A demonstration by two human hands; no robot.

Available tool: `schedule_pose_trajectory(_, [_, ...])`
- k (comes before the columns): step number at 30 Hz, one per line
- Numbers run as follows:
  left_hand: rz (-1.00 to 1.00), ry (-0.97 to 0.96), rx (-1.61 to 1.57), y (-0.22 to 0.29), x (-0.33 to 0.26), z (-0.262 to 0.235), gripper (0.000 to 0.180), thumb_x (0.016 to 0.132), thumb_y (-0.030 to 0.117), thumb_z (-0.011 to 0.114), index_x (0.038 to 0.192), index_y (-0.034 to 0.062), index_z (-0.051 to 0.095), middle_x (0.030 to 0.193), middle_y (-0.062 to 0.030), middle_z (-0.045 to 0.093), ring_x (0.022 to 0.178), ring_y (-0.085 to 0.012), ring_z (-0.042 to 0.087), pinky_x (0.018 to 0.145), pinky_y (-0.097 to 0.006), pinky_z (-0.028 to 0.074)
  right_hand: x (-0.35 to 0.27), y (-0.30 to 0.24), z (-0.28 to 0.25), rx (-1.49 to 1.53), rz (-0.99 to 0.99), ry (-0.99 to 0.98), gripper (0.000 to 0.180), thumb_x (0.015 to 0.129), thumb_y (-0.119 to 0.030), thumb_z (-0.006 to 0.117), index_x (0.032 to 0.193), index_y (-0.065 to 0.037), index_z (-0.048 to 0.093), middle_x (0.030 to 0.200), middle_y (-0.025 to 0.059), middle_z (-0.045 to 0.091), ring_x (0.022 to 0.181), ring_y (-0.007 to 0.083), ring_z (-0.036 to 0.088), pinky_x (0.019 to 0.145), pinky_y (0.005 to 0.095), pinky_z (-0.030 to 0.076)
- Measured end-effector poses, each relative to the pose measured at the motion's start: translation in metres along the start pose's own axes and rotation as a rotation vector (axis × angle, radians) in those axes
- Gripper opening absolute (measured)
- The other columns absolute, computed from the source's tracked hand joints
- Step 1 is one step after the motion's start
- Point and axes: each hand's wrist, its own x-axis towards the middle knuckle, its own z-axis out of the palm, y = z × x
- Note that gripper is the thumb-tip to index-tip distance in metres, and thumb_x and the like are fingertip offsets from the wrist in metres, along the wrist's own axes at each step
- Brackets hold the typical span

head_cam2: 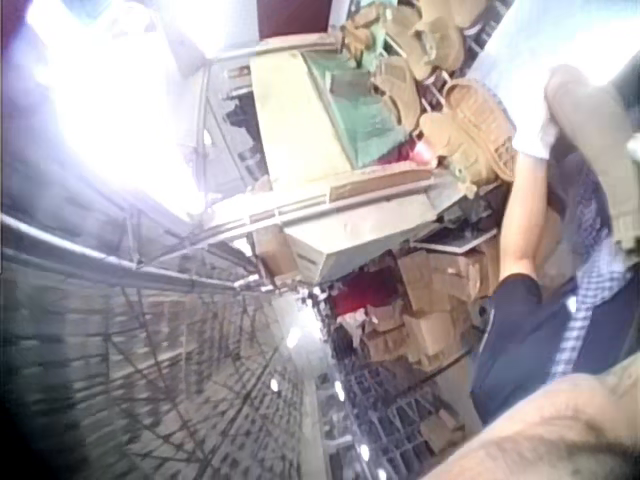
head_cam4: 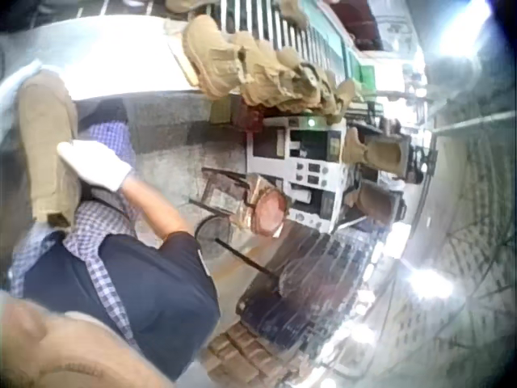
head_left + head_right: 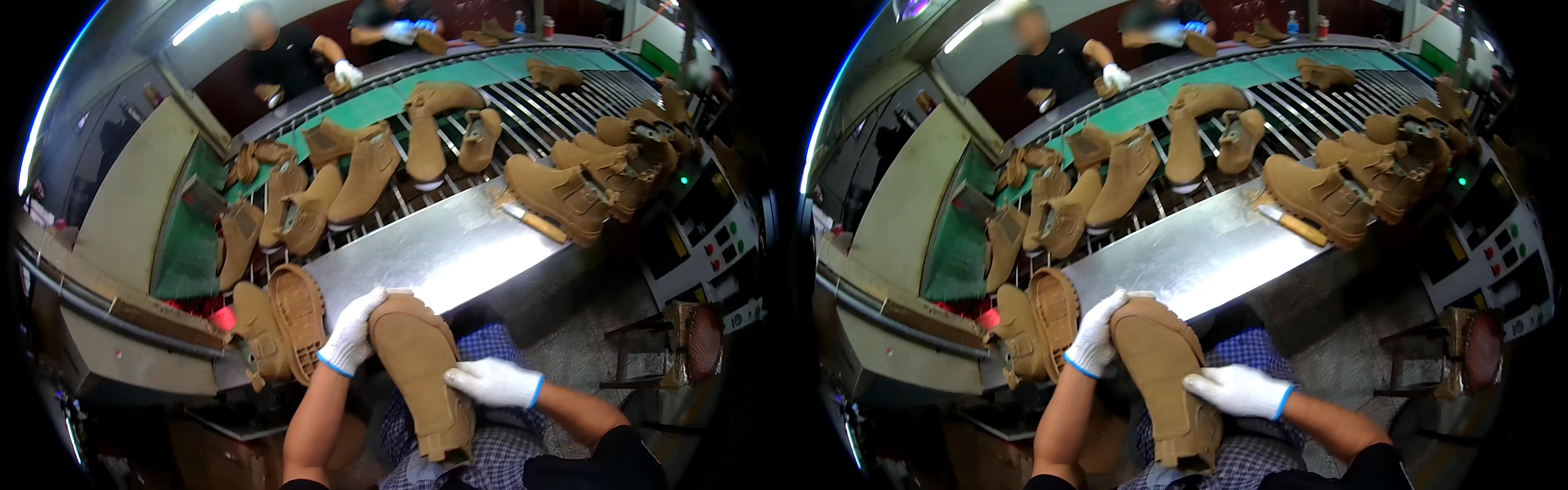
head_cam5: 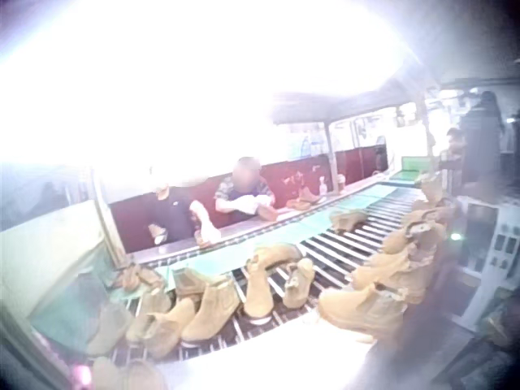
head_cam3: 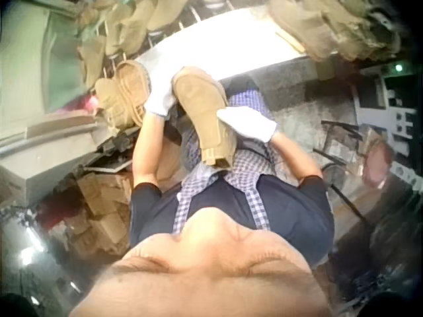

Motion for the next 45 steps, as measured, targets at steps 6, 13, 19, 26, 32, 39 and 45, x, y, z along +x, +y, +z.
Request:
schedule_pose_trajectory(6, [0.008,0.172,-0.143,-0.034,-0.007,-0.02,0.057,0.114,0.042,0.054,0.137,-0.008,0.066,0.132,-0.0213,0.073,0.12,-0.029,0.07,0.109,-0.041,0.055,0.032,0.018,-0.129,-0.618,-0.034,0.601,0.046,0.104,-0.045,0.06,0.136,-0.013,0.067,0.112,0.0188,0.077,0.101,0.0368,0.076,0.089,0.0484,0.061])
schedule_pose_trajectory(13, [0.052,0.383,-0.132,-0.03,0.004,-0.024,0.053,0.114,0.039,0.054,0.134,-0.0073,0.068,0.126,-0.0186,0.075,0.115,-0.0285,0.072,0.104,-0.041,0.057,0.102,0.064,-0.2,-1.005,0.11,0.913,0.031,0.104,-0.019,0.054,0.132,-0.014,0.065,0.124,0.0121,0.065,0.112,0.0343,0.065,0.094,0.0517,0.055])
schedule_pose_trajectory(19, [0.371,0.487,0.44,-0.032,-0.011,-0.027,0.055,0.104,0.025,0.069,0.147,-0.0078,0.059,0.138,-0.0181,0.068,0.132,-0.026,0.062,0.119,-0.038,0.045,0.117,0.067,-0.214,-1.202,0.162,0.895,0.028,0.105,-0.017,0.054,0.128,-0.015,0.07,0.113,0.0115,0.068,0.103,0.0312,0.07,0.088,0.0483,0.057])
schedule_pose_trajectory(26, [0.203,0.294,0.502,-0.024,-0.037,-0.024,0.112,0.082,0.029,0.095,0.167,-0.0056,0.03,0.163,-0.0258,0.042,0.15,-0.0337,0.046,0.127,-0.044,0.038,0.078,0.023,-0.179,-0.904,-0.05,0.626,0.051,0.092,-0.036,0.076,0.138,-0.015,0.069,0.137,0.0181,0.065,0.126,0.0407,0.062,0.104,0.0502,0.053])
schedule_pose_trajectory(32, [0.229,0.268,0.546,-0.024,-0.027,-0.028,0.115,0.08,0.031,0.095,0.167,-0.0052,0.03,0.161,-0.0254,0.046,0.15,-0.0347,0.047,0.126,-0.044,0.038,0.061,0.099,-0.2,-0.836,-0.074,0.936,0.045,0.096,-0.021,0.072,0.14,-0.015,0.065,0.131,0.0153,0.067,0.122,0.0415,0.063,0.102,0.0522,0.054])
schedule_pose_trajectory(39, [0.218,0.277,0.535,-0.018,-0.021,-0.031,0.111,0.079,0.028,0.095,0.166,-0.004,0.034,0.153,-0.0228,0.056,0.141,-0.0319,0.056,0.121,-0.042,0.044,0.062,0.003,-0.136,-0.067,0.277,0.556,0.043,0.104,-0.027,0.064,0.143,-0.01,0.06,0.117,0.0155,0.072,0.103,0.0308,0.073,0.087,0.0458,0.061])
schedule_pose_trajectory(45, [0.265,0.23,0.467,-0.016,-0.022,-0.025,0.1,0.08,0.02,0.093,0.162,-0.0029,0.041,0.148,-0.0185,0.059,0.137,-0.0279,0.057,0.12,-0.04,0.045,0.015,-0.05,-0.01,-0.021,0.094,0.025,0.049,0.109,-0.044,0.056,0.135,-0.003,0.062,0.117,0.0188,0.074,0.105,0.0308,0.074,0.094,0.0429,0.059])
